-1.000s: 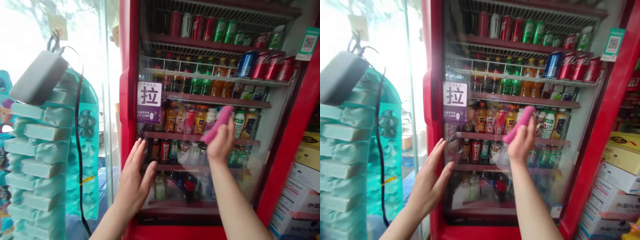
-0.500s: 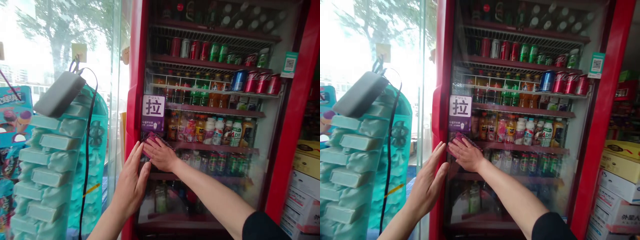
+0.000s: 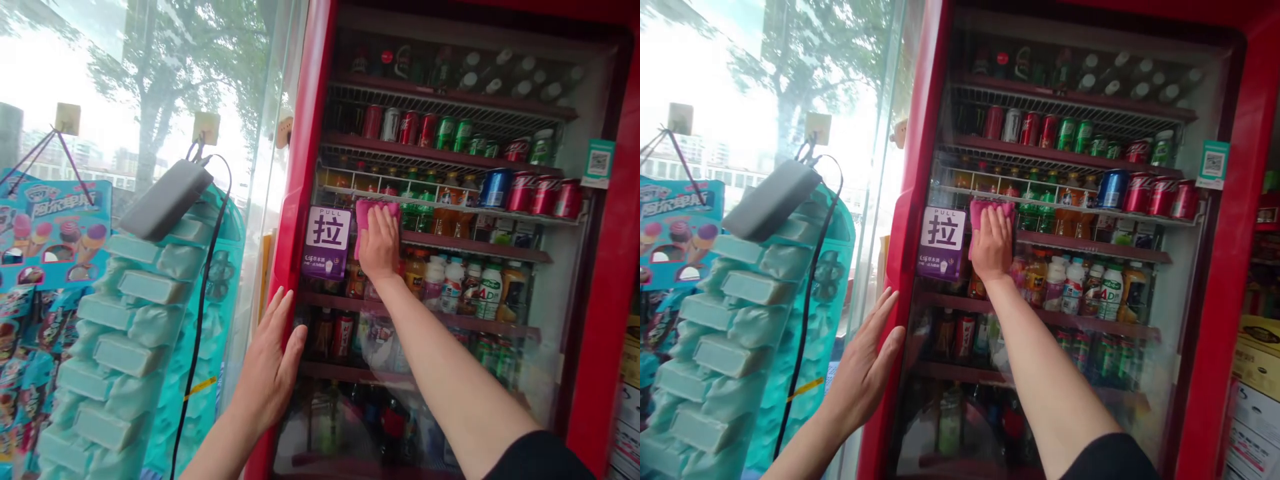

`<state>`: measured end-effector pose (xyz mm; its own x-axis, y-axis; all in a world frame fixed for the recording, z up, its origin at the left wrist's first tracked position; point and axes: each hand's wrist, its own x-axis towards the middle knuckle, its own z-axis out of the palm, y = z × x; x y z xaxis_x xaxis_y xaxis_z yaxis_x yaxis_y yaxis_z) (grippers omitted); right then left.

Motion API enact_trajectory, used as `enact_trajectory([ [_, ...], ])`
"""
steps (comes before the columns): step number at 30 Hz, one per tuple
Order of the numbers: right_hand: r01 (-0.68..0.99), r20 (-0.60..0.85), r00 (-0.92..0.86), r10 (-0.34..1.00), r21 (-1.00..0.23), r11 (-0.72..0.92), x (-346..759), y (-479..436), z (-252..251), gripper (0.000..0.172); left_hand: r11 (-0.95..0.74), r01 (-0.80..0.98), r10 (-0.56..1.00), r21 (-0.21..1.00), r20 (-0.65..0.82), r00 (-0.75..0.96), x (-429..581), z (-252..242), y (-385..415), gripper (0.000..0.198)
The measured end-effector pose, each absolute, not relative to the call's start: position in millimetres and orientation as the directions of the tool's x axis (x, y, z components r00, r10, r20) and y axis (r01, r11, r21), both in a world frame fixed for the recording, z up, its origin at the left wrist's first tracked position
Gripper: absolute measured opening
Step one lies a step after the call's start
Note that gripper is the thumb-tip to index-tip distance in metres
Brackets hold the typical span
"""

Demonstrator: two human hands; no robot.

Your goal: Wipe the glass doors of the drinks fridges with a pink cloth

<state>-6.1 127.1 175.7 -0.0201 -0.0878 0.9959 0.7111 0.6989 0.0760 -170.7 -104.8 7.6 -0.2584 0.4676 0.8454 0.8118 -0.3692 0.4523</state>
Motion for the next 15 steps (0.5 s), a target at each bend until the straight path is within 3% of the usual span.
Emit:
enact_trajectory([
  [4, 0.644, 0.974, -0.225, -0.041, 0.18, 0.744, -64.5, 99.6, 211.0, 0.061, -0.369, 0.825, 0.429, 0.428, 0.866, -0.257, -171.9, 19.8, -104.3, 0.069],
  [7, 0.617, 0.96, -0.281, -0.005, 0.184, 0.765, -94.2, 81.3, 211.5, 0.063, -0.359, 0.836, 0.42, 0.416, 0.872, -0.253, -174.0, 25.3, -104.3, 0.069],
  [15, 0.559, 0.941, -0.338, 0.013, 0.19, 0.807, -101.9, 69.0, 137.2, 0.064, -0.361, 0.832, 0.422, 0.422, 0.869, -0.258, -178.4, 17.7, -99.8, 0.067],
])
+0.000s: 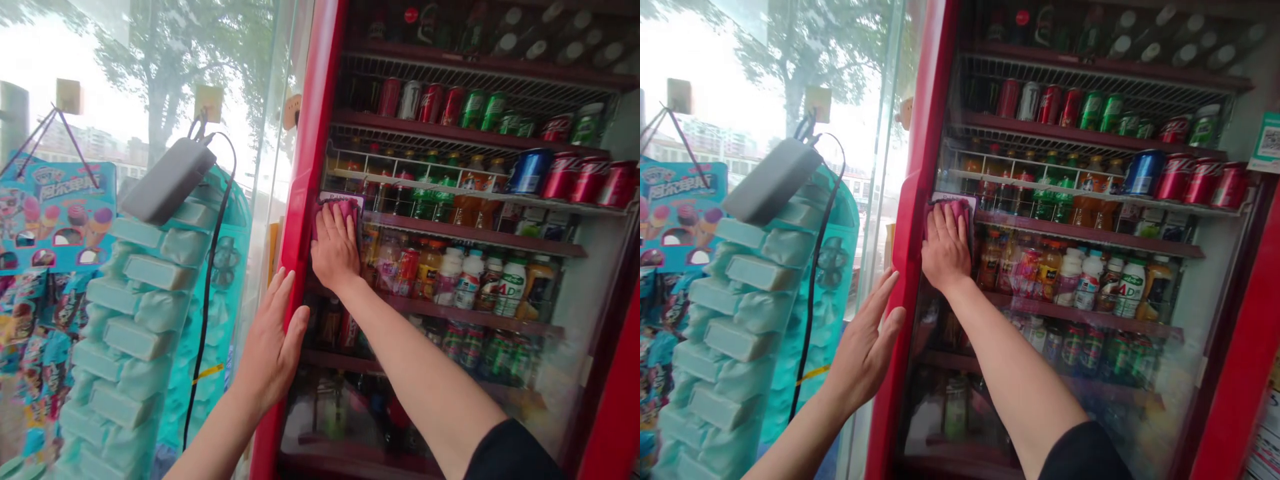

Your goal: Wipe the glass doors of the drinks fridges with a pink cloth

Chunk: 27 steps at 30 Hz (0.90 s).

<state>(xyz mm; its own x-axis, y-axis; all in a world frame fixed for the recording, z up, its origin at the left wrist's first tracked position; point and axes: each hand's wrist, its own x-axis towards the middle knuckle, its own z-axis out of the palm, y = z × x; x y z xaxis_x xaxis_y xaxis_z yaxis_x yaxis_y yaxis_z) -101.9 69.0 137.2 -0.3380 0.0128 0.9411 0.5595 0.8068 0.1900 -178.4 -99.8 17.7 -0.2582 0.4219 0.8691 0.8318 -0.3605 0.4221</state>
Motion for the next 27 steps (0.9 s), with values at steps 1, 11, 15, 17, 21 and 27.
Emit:
enact_trajectory([
  [1, 0.554, 0.934, -0.356, 0.018, 0.196, 0.809, -100.2, 68.3, 122.0, 0.065, -0.363, 0.829, 0.426, 0.426, 0.867, -0.259, -178.0, 15.7, -99.3, 0.066],
  [11, 0.531, 0.885, -0.465, 0.02, 0.26, 0.806, -96.8, 72.3, 11.1, 0.071, -0.353, 0.824, 0.446, 0.444, 0.854, -0.269, -173.6, 7.7, -102.8, 0.066],
  [15, 0.576, 0.918, -0.391, 0.06, 0.194, 0.794, -104.1, 68.8, 78.8, 0.068, -0.35, 0.839, 0.424, 0.417, 0.869, -0.255, -176.3, 16.0, -106.6, 0.065],
  [17, 0.593, 0.935, -0.349, 0.07, 0.162, 0.789, -108.2, 67.0, 120.1, 0.068, -0.346, 0.849, 0.413, 0.4, 0.877, -0.245, -176.9, 20.5, -106.7, 0.065],
  [21, 0.614, 0.954, -0.295, 0.048, 0.151, 0.775, -111.9, 67.9, 180.9, 0.068, -0.341, 0.858, 0.409, 0.385, 0.882, -0.233, -173.6, 27.7, -101.2, 0.066],
  [27, 0.633, 0.932, -0.363, 0.005, 0.242, 0.735, -88.9, 80.5, 204.6, 0.07, -0.348, 0.857, 0.423, 0.38, 0.879, -0.218, -160.9, 33.4, -86.6, 0.066],
])
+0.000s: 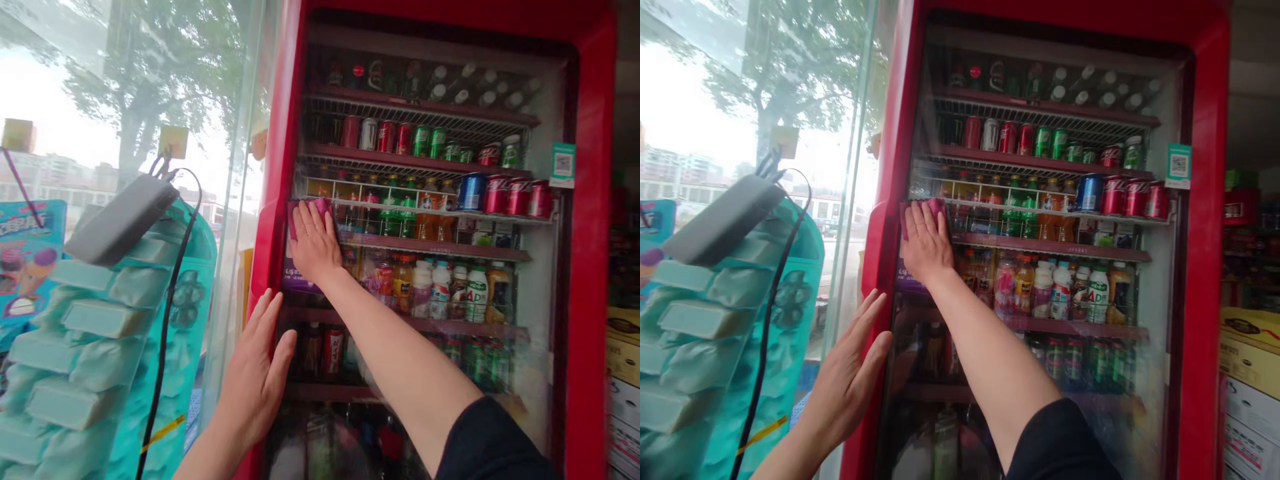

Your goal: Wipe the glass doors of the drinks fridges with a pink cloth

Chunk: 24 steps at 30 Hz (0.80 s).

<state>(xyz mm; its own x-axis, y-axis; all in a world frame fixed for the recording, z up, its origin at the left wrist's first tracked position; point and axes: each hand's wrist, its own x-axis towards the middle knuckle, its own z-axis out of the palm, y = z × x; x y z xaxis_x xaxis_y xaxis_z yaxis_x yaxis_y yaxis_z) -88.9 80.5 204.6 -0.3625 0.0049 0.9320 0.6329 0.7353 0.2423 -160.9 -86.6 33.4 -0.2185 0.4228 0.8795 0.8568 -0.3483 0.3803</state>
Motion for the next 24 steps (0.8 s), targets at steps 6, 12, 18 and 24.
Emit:
enact_trajectory([
  [6, 0.817, 0.996, -0.046, 0.079, -0.008, 0.576, 16.4, 128.4, 198.7, 0.075, -0.358, 0.848, 0.438, 0.391, 0.872, -0.217, -160.8, 28.7, -76.1, 0.067],
  [12, 0.795, 0.908, 0.396, 0.135, -0.412, 0.444, 108.7, 169.2, 185.1, 0.075, -0.393, 0.839, 0.431, 0.376, 0.881, -0.193, -160.9, 34.2, -72.4, 0.07],
  [18, 0.798, 0.962, 0.181, 0.203, -0.265, 0.542, 31.0, 124.8, 189.9, 0.076, -0.385, 0.871, 0.384, 0.303, 0.912, -0.148, -154.2, 55.3, -82.3, 0.071],
  [24, 0.669, 0.942, -0.33, 0.059, 0.19, 0.718, -55.9, 87.0, 176.3, 0.069, -0.361, 0.912, 0.325, 0.195, 0.943, -0.073, -143.5, 60.4, -77.9, 0.07],
])
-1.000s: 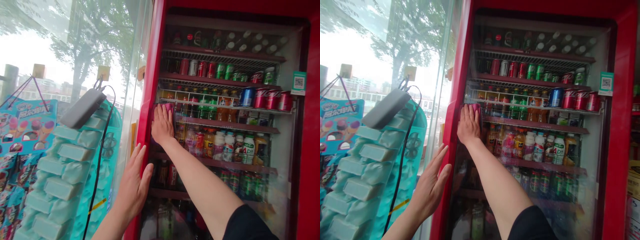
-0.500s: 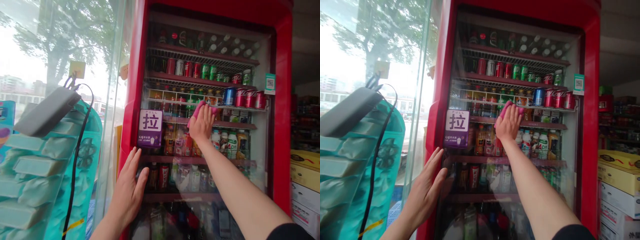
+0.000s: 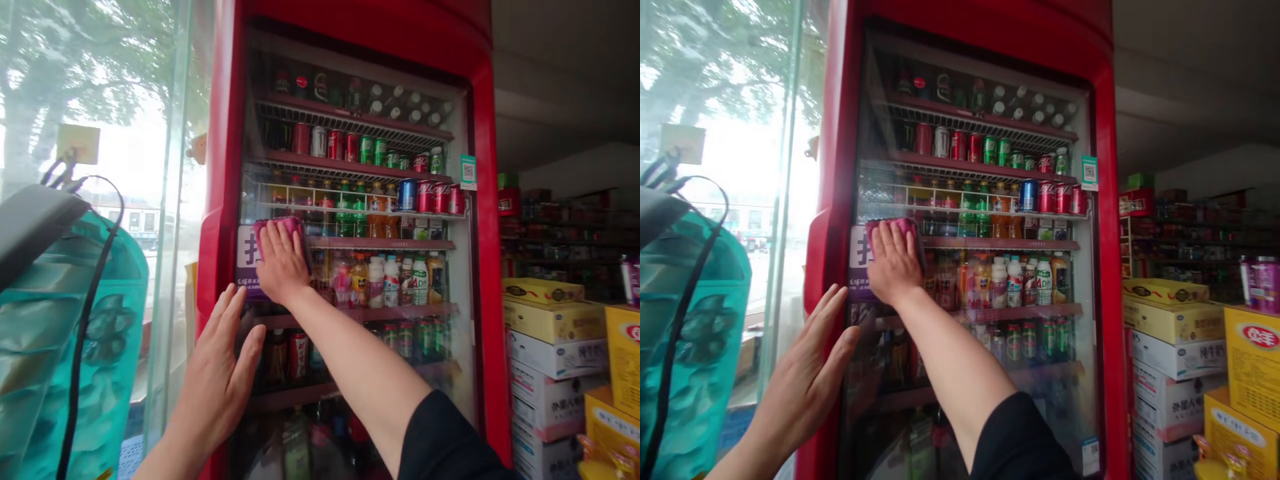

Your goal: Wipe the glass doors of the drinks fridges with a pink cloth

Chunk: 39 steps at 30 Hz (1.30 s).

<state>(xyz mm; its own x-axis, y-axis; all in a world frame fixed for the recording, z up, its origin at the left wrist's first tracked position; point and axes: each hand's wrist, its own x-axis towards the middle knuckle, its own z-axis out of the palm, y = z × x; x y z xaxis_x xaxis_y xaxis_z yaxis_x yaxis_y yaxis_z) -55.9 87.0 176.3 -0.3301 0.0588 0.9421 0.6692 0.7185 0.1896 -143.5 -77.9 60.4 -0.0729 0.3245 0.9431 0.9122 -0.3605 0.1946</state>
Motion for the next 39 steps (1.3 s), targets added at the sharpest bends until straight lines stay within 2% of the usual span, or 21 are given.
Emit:
enact_trajectory([
  [5, 0.617, 0.881, -0.468, -0.063, 0.377, 0.69, -24.3, 106.1, 169.2, 0.071, -0.345, 0.926, 0.32, 0.156, 0.947, -0.04, -130.9, 53.6, -52.9, 0.07],
  [8, 0.66, 0.896, -0.444, -0.029, 0.349, 0.665, 26.6, 125.4, 173.5, 0.072, -0.348, 0.929, 0.321, 0.13, 0.947, -0.012, -125.9, 50.4, -33.9, 0.072],
  [12, 0.808, 0.96, -0.262, 0.103, 0.159, 0.567, 116.1, 158.3, 178.4, 0.075, -0.355, 0.927, 0.33, 0.12, 0.944, 0.004, -118.8, 49.0, -11.3, 0.074],
  [16, 0.917, 0.983, -0.003, 0.181, -0.07, 0.392, 212.7, 195.4, 169.6, 0.075, -0.378, 0.921, 0.311, 0.097, 0.95, 0.028, -106.2, 47.9, 1.7, 0.073],
  [20, 0.832, 0.892, 0.384, 0.238, -0.446, 0.329, 264.8, 213.0, 159.6, 0.076, -0.389, 0.917, 0.315, 0.087, 0.948, 0.044, -93.2, 49.2, 1.9, 0.073],
  [22, 0.77, 0.831, 0.488, 0.267, -0.554, 0.316, 260.1, 208.2, 157.7, 0.077, -0.387, 0.918, 0.329, 0.09, 0.943, 0.047, -87.8, 52.4, -1.3, 0.074],
  [23, 0.765, 0.827, 0.488, 0.278, -0.559, 0.32, 250.4, 202.6, 156.6, 0.077, -0.385, 0.918, 0.335, 0.093, 0.941, 0.046, -85.1, 54.5, -3.2, 0.074],
  [25, 0.803, 0.877, 0.384, 0.288, -0.471, 0.364, 220.5, 187.1, 152.3, 0.075, -0.385, 0.918, 0.339, 0.098, 0.94, 0.041, -79.5, 59.1, -6.6, 0.075],
  [27, 0.849, 0.952, 0.14, 0.273, -0.257, 0.461, 183.9, 169.7, 144.3, 0.074, -0.39, 0.916, 0.326, 0.092, 0.944, 0.044, -73.2, 63.4, -8.8, 0.075],
  [29, 0.828, 0.965, -0.16, 0.208, 0.017, 0.56, 149.5, 154.9, 133.9, 0.079, -0.397, 0.915, 0.31, 0.073, 0.949, 0.059, -65.9, 66.6, -9.4, 0.075],
  [31, 0.723, 0.884, -0.462, 0.078, 0.324, 0.61, 124.4, 145.3, 124.3, 0.077, -0.404, 0.913, 0.298, 0.047, 0.951, 0.083, -57.7, 68.7, -8.2, 0.075],
  [33, 0.61, 0.77, -0.637, -0.027, 0.525, 0.594, 111.9, 141.0, 118.3, 0.073, -0.402, 0.915, 0.296, 0.029, 0.95, 0.099, -49.2, 69.9, -5.2, 0.076],
  [36, 0.554, 0.696, -0.715, -0.075, 0.628, 0.547, 115.6, 142.5, 118.7, 0.072, -0.394, 0.919, 0.299, 0.018, 0.948, 0.11, -37.0, 70.3, 2.6, 0.077],
  [39, 0.59, 0.726, -0.686, -0.046, 0.593, 0.547, 138.6, 151.0, 126.6, 0.077, -0.398, 0.918, 0.3, 0.005, 0.946, 0.125, -27.1, 68.2, 13.9, 0.076],
])
